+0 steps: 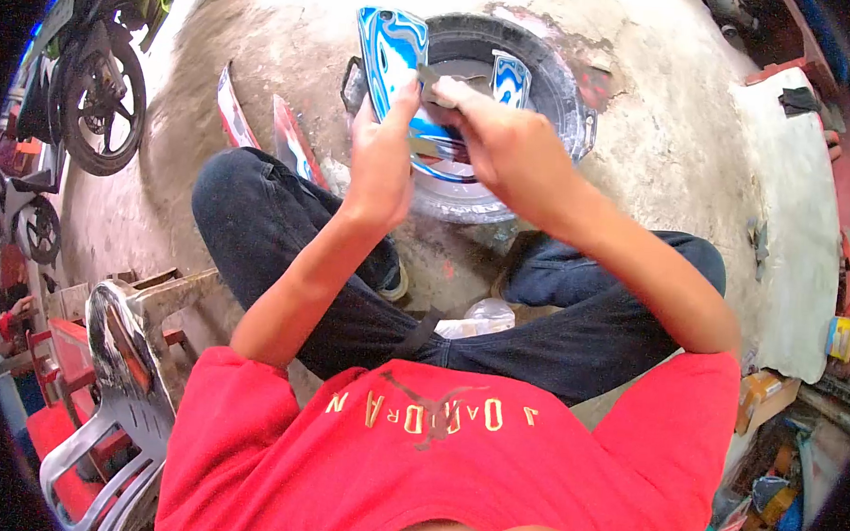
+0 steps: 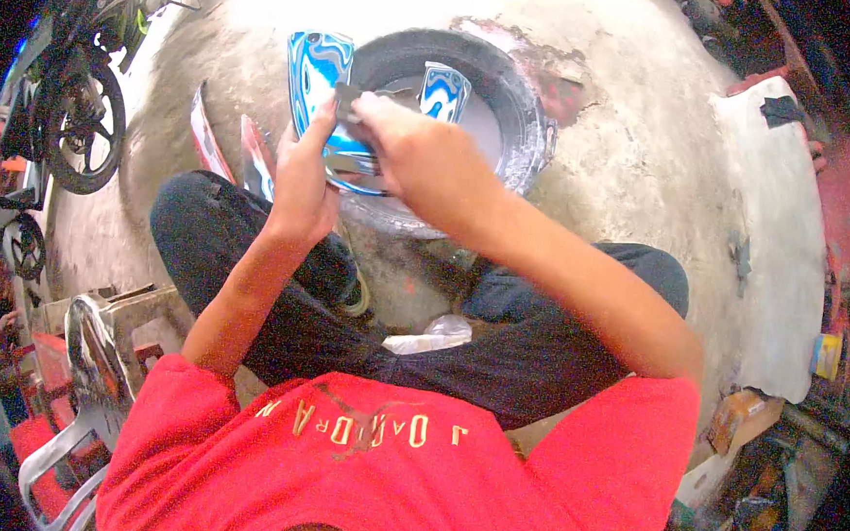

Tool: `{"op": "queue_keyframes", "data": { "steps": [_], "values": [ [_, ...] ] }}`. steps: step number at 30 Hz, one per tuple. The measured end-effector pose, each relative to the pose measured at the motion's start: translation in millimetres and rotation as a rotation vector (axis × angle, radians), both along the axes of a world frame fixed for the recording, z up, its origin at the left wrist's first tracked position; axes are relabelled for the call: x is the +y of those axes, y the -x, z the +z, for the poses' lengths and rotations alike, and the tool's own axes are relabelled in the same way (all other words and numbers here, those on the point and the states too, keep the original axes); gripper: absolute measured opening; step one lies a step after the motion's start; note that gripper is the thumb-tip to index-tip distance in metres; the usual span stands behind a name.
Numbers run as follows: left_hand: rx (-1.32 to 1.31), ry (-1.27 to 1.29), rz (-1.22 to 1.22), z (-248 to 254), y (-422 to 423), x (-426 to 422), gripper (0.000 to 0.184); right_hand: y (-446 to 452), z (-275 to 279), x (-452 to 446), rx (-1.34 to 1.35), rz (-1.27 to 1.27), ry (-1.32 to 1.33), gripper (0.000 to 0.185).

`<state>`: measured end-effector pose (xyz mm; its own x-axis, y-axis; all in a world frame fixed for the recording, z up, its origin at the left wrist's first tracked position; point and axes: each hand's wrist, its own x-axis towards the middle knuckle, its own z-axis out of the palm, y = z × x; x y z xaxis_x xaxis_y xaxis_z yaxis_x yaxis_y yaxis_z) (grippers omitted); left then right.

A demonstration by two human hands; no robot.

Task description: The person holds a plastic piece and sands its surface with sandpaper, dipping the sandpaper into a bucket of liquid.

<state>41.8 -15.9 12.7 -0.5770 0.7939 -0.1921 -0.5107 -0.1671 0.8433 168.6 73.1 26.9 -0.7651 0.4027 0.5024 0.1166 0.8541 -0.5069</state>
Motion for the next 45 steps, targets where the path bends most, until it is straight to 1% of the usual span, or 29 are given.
{"op": "queue_keyframes", "data": {
  "steps": [2,3,4,6,7,8,10,11,13,14,16,20,21,22,24,25,26,28,30,31,32,34,36,37,38,40,42,44,45],
  "values": [
    [0.013,-0.001,-0.014,-1,-4,2,0.028,-2,7,13,-0.211,-0.037,0.053,0.030],
    [-0.005,-0.014,-0.005,-2,-4,3,0.028,-2,9,12,-0.290,-0.006,0.050,0.034],
    [0.001,0.021,-0.008,0,-3,2,0.028,-3,3,3,-0.144,-0.023,-0.018,0.035],
    [0.020,0.093,-0.004,8,1,-2,0.029,-3,0,-3,-0.011,0.039,-0.081,0.035],
    [0.050,0.016,0.027,0,1,1,0.030,-3,2,4,-0.073,0.028,-0.057,0.036],
    [0.044,0.023,0.019,-1,-1,0,0.031,-3,4,10,-0.137,0.014,-0.033,0.036],
    [0.028,0.034,-0.006,5,-4,1,0.034,-6,3,4,-0.096,0.028,-0.087,0.036],
    [0.006,0.102,-0.027,14,-1,-3,0.035,-6,4,1,-0.076,0.042,-0.123,0.036],
    [0.041,0.059,-0.031,6,7,-3,0.033,-5,3,-2,-0.026,0.069,-0.151,0.036],
    [0.061,0.021,-0.028,3,8,-2,0.032,-4,2,4,-0.076,0.056,-0.138,0.036],
    [0.011,0.029,-0.059,12,4,-2,0.032,-5,0,25,-0.179,0.017,-0.112,0.036],
    [-0.096,0.075,-0.030,19,19,-2,0.029,-13,4,19,-0.045,0.115,-0.186,0.041],
    [-0.081,0.069,0.007,21,22,-2,0.031,-15,7,14,-0.047,0.190,-0.222,0.044],
    [-0.091,0.062,0.003,22,25,-3,0.030,-17,11,9,-0.046,0.213,-0.224,0.047],
    [-0.113,0.055,-0.016,23,29,-5,0.029,-16,-1,30,-0.004,0.228,-0.295,0.048],
    [-0.109,0.090,0.015,29,25,-6,0.028,-16,-3,44,-0.028,0.177,-0.330,0.043],
    [-0.125,0.096,-0.017,27,27,-7,0.032,-16,-5,54,-0.039,0.092,-0.232,0.037],
    [-0.155,0.100,-0.083,21,34,-8,0.040,-17,-4,62,-0.077,-0.036,-0.099,0.035],
    [-0.143,0.098,-0.090,19,40,-7,0.037,-18,-5,46,-0.051,0.056,-0.164,0.038],
    [-0.139,0.103,-0.090,18,41,-7,0.036,-16,0,33,-0.028,0.164,-0.247,0.041],
    [-0.142,0.096,-0.090,16,43,-6,0.034,-15,3,19,-0.005,0.210,-0.233,0.045],
    [-0.150,0.096,-0.095,12,46,-7,0.032,-17,4,25,0.001,0.269,-0.260,0.047],
    [-0.193,0.118,-0.082,18,42,-3,0.031,-16,-9,55,-0.021,0.177,-0.261,0.043],
    [-0.216,0.126,-0.070,21,40,-3,0.031,-17,-10,61,-0.025,0.055,-0.184,0.039],
    [-0.231,0.120,-0.084,20,41,-3,0.032,-17,-16,65,-0.027,-0.001,-0.150,0.036],
    [-0.258,0.102,-0.109,17,48,-2,0.032,-17,-11,48,0.025,0.115,-0.182,0.039],
    [-0.256,0.064,-0.135,17,53,-1,0.032,-19,3,20,-0.012,0.232,-0.249,0.046],
    [-0.246,0.043,-0.173,17,55,-2,0.032,-20,13,27,0.013,0.350,-0.281,0.047],
    [-0.230,0.031,-0.198,17,58,-1,0.031,-20,12,40,-0.006,0.300,-0.320,0.043]
  ]
}}
